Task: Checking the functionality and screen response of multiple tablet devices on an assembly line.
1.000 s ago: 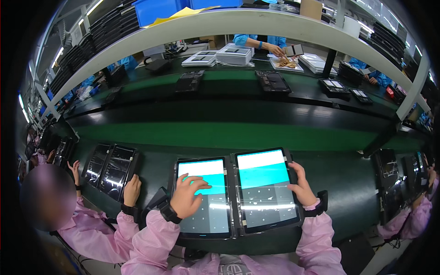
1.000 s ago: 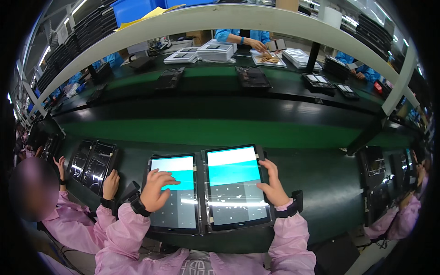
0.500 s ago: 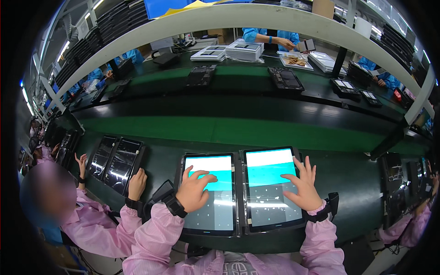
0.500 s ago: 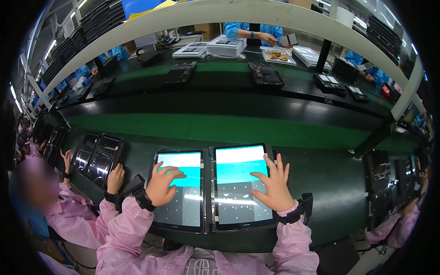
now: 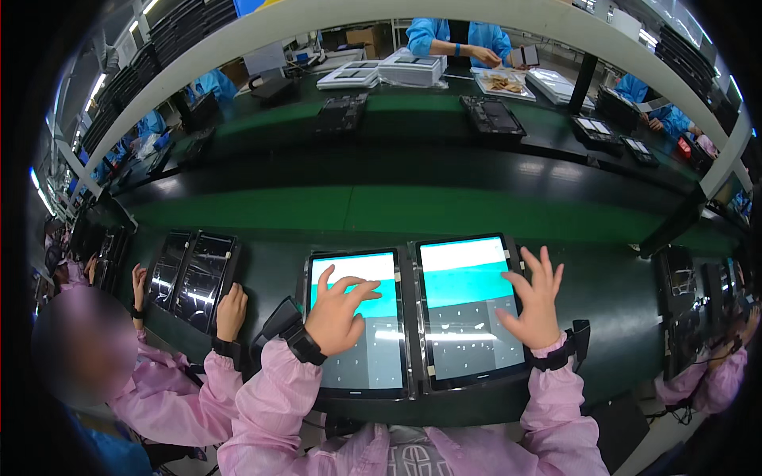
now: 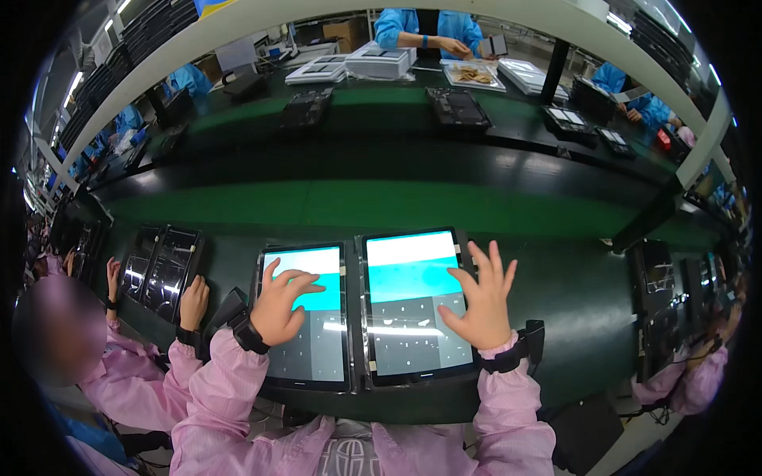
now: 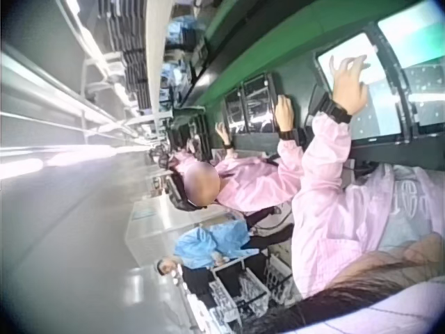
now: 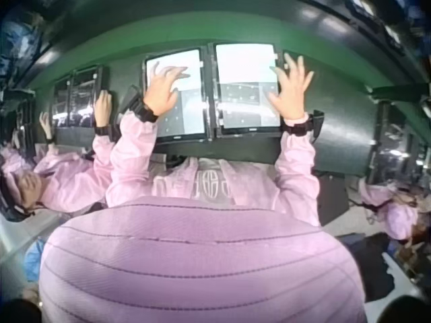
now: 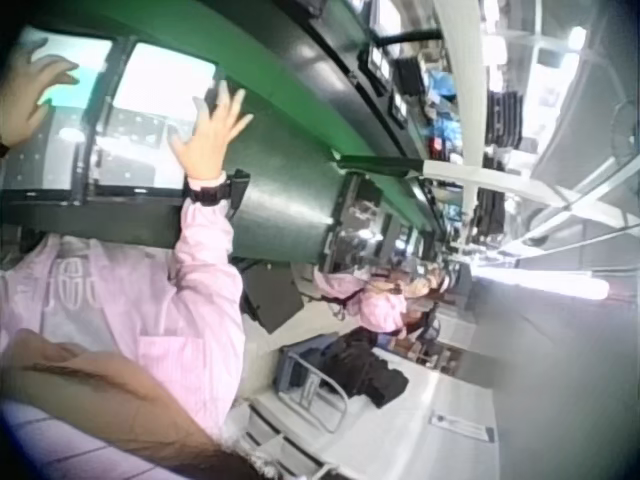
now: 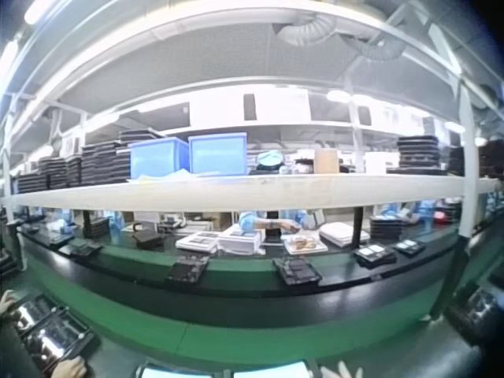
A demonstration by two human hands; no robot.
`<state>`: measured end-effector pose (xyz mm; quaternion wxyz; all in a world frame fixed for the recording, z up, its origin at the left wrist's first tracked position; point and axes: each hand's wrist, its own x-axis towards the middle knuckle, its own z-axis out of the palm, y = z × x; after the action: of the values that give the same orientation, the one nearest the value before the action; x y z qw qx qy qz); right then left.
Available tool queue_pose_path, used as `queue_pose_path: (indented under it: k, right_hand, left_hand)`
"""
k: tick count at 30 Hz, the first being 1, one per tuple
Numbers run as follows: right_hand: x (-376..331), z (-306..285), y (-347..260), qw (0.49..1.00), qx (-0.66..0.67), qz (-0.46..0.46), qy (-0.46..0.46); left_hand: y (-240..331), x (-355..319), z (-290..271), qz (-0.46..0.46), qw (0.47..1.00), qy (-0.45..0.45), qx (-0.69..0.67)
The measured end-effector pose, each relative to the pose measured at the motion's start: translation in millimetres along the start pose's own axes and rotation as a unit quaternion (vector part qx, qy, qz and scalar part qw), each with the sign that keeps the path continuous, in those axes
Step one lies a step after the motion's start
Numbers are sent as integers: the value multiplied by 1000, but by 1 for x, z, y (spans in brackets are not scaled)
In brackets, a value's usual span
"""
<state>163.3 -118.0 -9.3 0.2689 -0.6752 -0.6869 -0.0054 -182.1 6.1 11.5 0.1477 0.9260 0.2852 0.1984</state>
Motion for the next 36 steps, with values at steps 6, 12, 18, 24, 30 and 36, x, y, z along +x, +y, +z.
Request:
queue_pose_path:
  k: [6, 12, 18, 24, 30, 36]
  right_hand:
    - [1, -14, -11, 999, -12, 31, 19]
    - [-20, -20, -45, 987, 49, -41, -146]
    - [-12, -6, -76, 989, 23, -18, -142]
    - [-15, -1, -87, 983, -61, -3, -175]
    - [-14, 10, -94, 978, -56, -20, -201]
    - [-4, -31, -44, 993, 45, 63, -84]
  left_hand:
    - [1, -4, -7, 5, 999, 37, 0]
    - [-21, -64, -24, -32, 994, 105, -17]
    - [-25, -82, -11, -44, 985, 157, -60]
    - [-26, -72, -20, -46, 990, 131, -30]
    - [-38, -81, -22, -29, 992, 126, 10]
    - [-31, -46, -30, 13, 988, 141, -62]
